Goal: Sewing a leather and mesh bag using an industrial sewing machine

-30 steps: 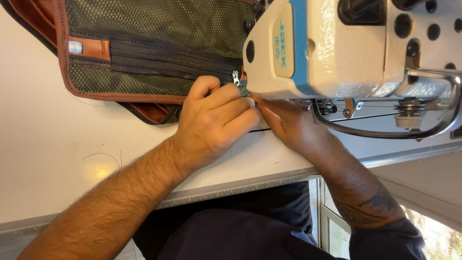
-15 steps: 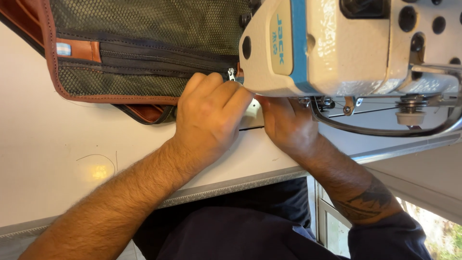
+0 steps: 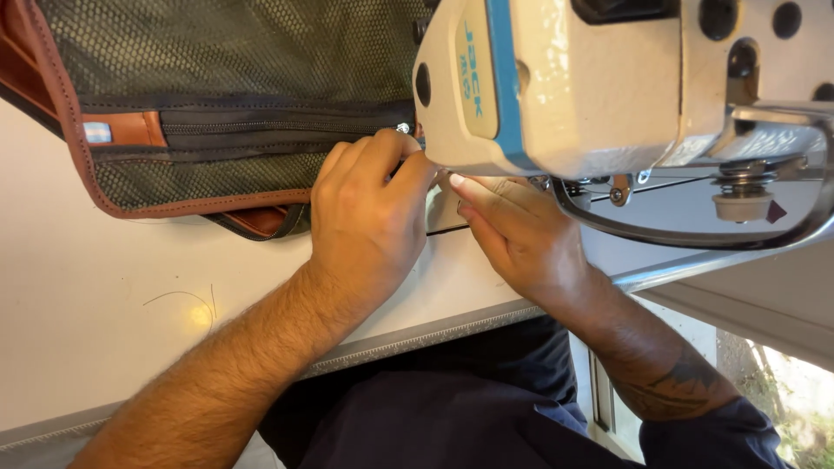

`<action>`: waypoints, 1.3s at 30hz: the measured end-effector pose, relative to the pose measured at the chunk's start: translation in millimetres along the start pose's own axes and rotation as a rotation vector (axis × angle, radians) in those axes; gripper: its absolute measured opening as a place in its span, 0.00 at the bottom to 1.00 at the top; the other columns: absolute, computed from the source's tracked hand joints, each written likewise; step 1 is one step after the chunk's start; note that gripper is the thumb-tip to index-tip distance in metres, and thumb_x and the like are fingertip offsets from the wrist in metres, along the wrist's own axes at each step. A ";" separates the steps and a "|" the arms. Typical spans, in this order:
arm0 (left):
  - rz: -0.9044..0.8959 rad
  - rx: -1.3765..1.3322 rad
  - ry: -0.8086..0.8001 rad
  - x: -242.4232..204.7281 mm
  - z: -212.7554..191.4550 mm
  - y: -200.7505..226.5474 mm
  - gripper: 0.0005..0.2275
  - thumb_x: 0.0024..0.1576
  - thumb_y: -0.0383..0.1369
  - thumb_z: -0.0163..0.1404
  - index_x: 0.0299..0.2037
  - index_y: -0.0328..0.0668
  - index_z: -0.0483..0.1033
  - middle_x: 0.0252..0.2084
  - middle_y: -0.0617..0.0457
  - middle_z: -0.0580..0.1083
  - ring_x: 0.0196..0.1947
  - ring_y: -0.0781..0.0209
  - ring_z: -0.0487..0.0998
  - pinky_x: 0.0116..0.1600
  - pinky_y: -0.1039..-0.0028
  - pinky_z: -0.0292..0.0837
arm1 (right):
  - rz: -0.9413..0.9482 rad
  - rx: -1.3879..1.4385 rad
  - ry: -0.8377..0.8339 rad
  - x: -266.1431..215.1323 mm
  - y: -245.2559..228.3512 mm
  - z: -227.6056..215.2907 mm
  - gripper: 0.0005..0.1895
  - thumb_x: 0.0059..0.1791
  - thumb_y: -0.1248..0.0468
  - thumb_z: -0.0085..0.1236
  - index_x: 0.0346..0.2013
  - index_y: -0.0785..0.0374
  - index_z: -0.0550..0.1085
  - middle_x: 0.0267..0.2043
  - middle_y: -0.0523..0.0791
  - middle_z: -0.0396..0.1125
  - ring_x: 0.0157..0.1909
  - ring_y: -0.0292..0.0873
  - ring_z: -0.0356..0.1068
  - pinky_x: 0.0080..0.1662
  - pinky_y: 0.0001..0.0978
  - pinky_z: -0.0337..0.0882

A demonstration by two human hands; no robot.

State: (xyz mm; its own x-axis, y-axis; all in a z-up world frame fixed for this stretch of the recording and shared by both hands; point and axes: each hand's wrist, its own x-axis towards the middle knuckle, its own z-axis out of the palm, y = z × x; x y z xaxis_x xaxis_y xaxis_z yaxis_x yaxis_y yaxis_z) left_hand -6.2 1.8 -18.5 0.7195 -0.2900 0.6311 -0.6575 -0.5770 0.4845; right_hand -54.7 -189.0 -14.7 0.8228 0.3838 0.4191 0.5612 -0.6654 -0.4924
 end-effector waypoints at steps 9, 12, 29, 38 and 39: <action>0.087 0.114 -0.059 -3.9 2.7 -4.0 0.05 0.57 0.20 0.52 0.32 0.39 0.70 0.36 0.49 0.67 0.30 0.50 0.63 0.35 0.61 0.58 | -0.046 -0.017 0.024 0.7 -3.9 -1.3 0.11 0.55 0.80 0.54 0.52 0.77 0.75 0.55 0.60 0.72 0.51 0.58 0.76 0.55 0.42 0.77; 0.096 0.114 -0.105 -6.2 -0.8 -4.6 0.04 0.59 0.23 0.50 0.33 0.36 0.70 0.37 0.47 0.67 0.32 0.48 0.64 0.36 0.59 0.58 | -0.039 -0.039 -0.047 -0.7 -2.8 -0.5 0.13 0.56 0.76 0.54 0.56 0.74 0.74 0.60 0.58 0.70 0.52 0.57 0.74 0.56 0.43 0.75; 0.373 0.175 -0.105 -0.8 -11.6 5.4 0.04 0.66 0.23 0.48 0.42 0.30 0.77 0.43 0.44 0.74 0.44 0.48 0.73 0.45 0.61 0.66 | -0.197 -0.304 -0.068 -13.6 -2.3 -21.2 0.15 0.58 0.77 0.47 0.57 0.74 0.76 0.64 0.55 0.68 0.52 0.52 0.74 0.57 0.38 0.75; 0.498 0.200 -0.088 8.4 -5.7 4.7 0.07 0.66 0.20 0.52 0.34 0.32 0.74 0.33 0.48 0.70 0.33 0.53 0.67 0.39 0.65 0.67 | -0.018 0.003 -0.007 -20.5 6.3 -24.0 0.11 0.57 0.75 0.51 0.53 0.78 0.75 0.58 0.60 0.71 0.59 0.56 0.74 0.66 0.45 0.70; 0.495 0.195 -0.097 8.2 -4.8 4.7 0.06 0.66 0.21 0.51 0.35 0.30 0.75 0.33 0.47 0.70 0.32 0.53 0.67 0.39 0.65 0.67 | 0.022 0.040 -0.014 -21.2 7.1 -23.4 0.11 0.57 0.75 0.50 0.54 0.78 0.74 0.59 0.60 0.70 0.61 0.55 0.73 0.68 0.43 0.68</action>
State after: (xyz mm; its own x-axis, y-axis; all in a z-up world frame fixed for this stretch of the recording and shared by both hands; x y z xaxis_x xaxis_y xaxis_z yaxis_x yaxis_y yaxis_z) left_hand -4.5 0.4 -8.1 0.3574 -0.6269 0.6923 -0.8760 -0.4820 0.0157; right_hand -70.2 -216.8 -9.3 0.8361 0.3784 0.3971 0.5457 -0.6477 -0.5317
